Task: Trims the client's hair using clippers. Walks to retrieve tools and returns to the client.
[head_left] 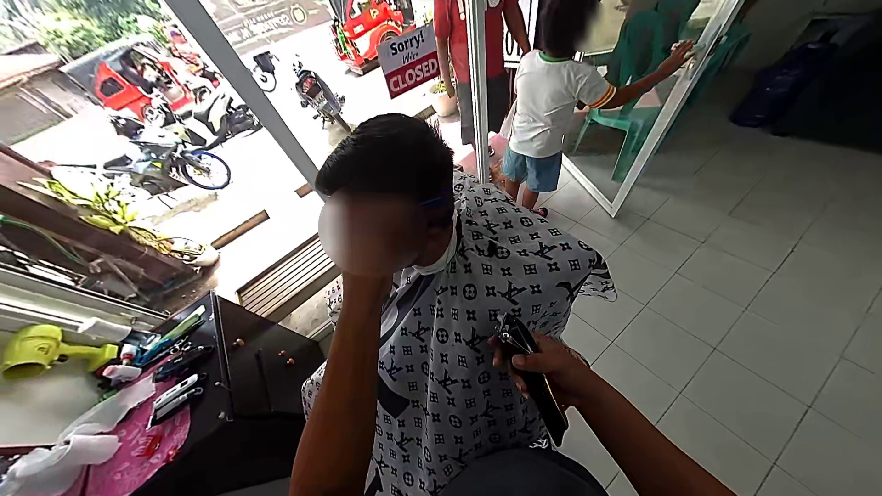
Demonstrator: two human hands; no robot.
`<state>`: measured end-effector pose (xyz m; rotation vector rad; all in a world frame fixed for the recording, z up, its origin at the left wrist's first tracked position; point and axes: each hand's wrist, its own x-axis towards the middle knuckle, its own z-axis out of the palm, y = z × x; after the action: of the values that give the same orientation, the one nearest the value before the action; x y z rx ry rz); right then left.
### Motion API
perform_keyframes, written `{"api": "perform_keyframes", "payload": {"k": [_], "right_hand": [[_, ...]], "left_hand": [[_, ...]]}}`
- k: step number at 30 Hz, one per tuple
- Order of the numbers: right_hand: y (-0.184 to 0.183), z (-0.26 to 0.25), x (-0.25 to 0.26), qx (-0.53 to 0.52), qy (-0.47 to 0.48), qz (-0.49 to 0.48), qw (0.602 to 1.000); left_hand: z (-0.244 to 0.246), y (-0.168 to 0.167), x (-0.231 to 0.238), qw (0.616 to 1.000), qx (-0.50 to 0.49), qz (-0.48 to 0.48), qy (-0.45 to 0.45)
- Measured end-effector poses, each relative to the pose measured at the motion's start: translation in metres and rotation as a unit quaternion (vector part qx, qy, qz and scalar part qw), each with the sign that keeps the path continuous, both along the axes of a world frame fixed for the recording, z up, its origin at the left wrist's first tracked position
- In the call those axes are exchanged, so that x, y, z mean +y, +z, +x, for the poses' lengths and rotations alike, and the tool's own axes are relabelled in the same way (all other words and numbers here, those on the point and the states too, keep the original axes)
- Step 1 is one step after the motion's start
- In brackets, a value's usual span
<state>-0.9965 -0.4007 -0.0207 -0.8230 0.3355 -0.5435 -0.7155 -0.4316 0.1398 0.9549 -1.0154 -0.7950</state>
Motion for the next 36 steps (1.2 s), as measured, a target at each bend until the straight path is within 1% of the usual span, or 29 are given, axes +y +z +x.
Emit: {"api": "perform_keyframes", "payload": {"k": [2,3,6,8,9,11,13,16,18,20,22,23,25,27,28,29,31,32,33,35,36], "right_hand": [[-0.002,-0.007,0.001,-0.008,-0.01,-0.008,1.0],[-0.004,-0.01,0.001,-0.011,-0.017,-0.01,1.0],[-0.011,-0.012,0.002,-0.004,-0.029,0.0,1.0],[-0.01,-0.009,0.004,-0.001,-0.03,0.006,1.0],[-0.009,-0.009,0.005,-0.002,-0.03,0.004,1.0],[-0.01,-0.01,0.006,-0.01,-0.032,-0.007,0.999],[-0.012,-0.011,0.008,-0.018,-0.034,-0.007,0.999],[-0.01,-0.007,0.006,-0.005,-0.016,-0.001,1.0],[-0.007,-0.003,0.007,0.002,-0.003,0.001,1.0],[-0.007,-0.008,0.006,-0.01,0.006,0.006,1.0],[-0.012,-0.018,0.002,-0.032,0.006,0.006,0.999],[-0.015,-0.022,0.0,-0.04,0.003,0.007,0.999],[-0.019,-0.031,-0.004,-0.038,-0.004,0.012,0.999],[-0.021,-0.039,-0.006,-0.032,-0.002,0.023,0.999],[-0.022,-0.043,-0.008,-0.032,0.001,0.024,0.999],[-0.023,-0.046,-0.01,-0.038,0.006,0.023,0.999],[-0.025,-0.053,-0.016,-0.053,0.013,0.026,0.998],[-0.026,-0.058,-0.019,-0.056,0.015,0.029,0.998],[-0.028,-0.062,-0.022,-0.055,0.015,0.032,0.998],[-0.029,-0.069,-0.024,-0.042,0.018,0.041,0.998],[-0.03,-0.073,-0.023,-0.031,0.019,0.044,0.998]], "left_hand": [[0.01,-0.017,0.011,0.998,-0.052,0.016,0.018],[0.015,-0.02,0.015,0.998,-0.058,0.017,0.014],[0.018,-0.013,0.015,1.0,0.01,-0.015,-0.018],[0.028,-0.012,0.014,0.999,0.035,-0.003,-0.002],[0.037,-0.015,0.018,0.999,0.027,0.017,0.008],[0.057,-0.022,0.028,0.997,-0.036,0.066,0.018],[0.06,-0.021,0.03,0.992,-0.1,0.072,0.003],[0.016,-0.004,0.01,0.995,-0.097,-0.011,-0.032],[-0.018,0.001,-0.006,0.991,-0.127,-0.041,0.015],[-0.032,-0.013,-0.01,0.974,-0.206,-0.029,0.085],[-0.035,-0.033,-0.005,0.957,-0.27,-0.003,0.104],[-0.036,-0.037,-0.006,0.958,-0.27,0.002,0.097],[-0.042,-0.034,-0.011,0.972,-0.215,-0.022,0.088],[-0.054,-0.031,-0.019,0.975,-0.175,-0.051,0.123],[-0.06,-0.035,-0.022,0.97,-0.182,-0.048,0.153],[-0.066,-0.043,-0.024,0.96,-0.212,-0.037,0.177],[-0.073,-0.063,-0.027,0.939,-0.286,-0.022,0.191],[-0.077,-0.068,-0.028,0.933,-0.3,-0.031,0.194],[-0.082,-0.065,-0.028,0.933,-0.295,-0.059,0.197],[-0.087,-0.049,-0.031,0.934,-0.26,-0.118,0.212],[-0.088,-0.044,-0.031,0.934,-0.249,-0.116,0.23]]}}
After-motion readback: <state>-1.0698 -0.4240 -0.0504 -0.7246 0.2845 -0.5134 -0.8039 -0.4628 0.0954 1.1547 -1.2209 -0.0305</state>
